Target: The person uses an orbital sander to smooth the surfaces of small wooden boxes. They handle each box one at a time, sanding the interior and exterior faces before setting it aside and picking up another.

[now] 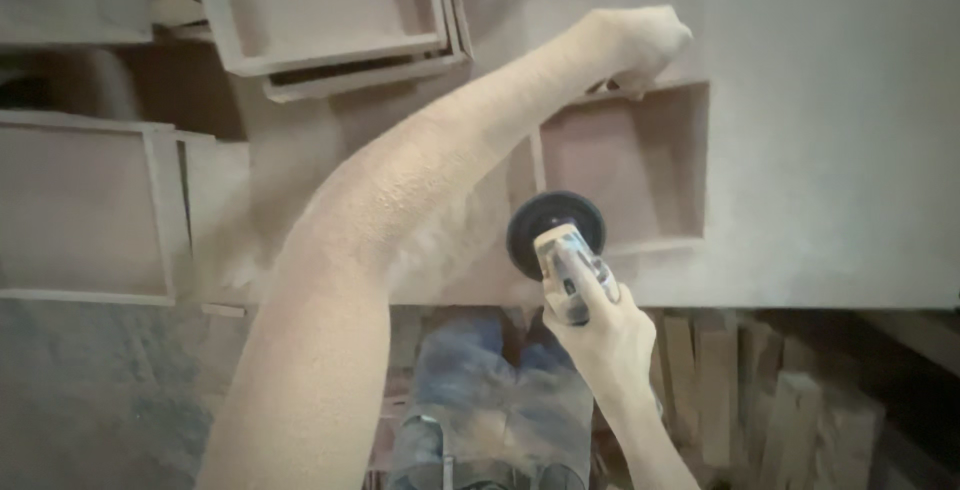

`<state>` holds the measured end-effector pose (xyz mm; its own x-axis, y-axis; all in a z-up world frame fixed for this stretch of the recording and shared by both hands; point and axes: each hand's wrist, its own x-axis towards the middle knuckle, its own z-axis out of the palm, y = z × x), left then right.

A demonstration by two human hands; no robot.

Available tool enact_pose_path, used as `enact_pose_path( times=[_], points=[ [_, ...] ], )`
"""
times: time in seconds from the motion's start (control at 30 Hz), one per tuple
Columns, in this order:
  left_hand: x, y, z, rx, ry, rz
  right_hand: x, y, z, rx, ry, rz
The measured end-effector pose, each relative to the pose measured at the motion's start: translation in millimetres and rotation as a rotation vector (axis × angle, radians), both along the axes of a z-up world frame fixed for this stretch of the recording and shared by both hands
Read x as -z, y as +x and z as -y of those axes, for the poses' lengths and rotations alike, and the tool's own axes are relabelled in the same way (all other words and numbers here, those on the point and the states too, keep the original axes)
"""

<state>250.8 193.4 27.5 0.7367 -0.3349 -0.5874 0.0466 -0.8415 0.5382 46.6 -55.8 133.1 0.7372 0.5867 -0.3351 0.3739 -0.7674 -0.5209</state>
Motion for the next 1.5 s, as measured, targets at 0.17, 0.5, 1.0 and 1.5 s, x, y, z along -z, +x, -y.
enact_pose_path(
  times=[0.17,0.5,1.0,1.5],
  points=[
    [26.5,-0.9,7.0,-0.025,-0.029,0.154,3.1,-26.7,45.2,0.009,-0.022,0.020],
    [50.4,-6.4,9.8,0.012,-0.092,0.235,-0.3,-14.6,94.5,0.304,-0.002,0.157],
    [21.3,-25.4,7.1,-0.120,-0.013,0.260,-7.8,-11.3,85.1,0.125,0.102,0.033],
    [2.7,-78.8,12.4,-0.463,-0.029,0.480,-18.1,94.5,120.5,0.590,0.086,0.191]
  ],
)
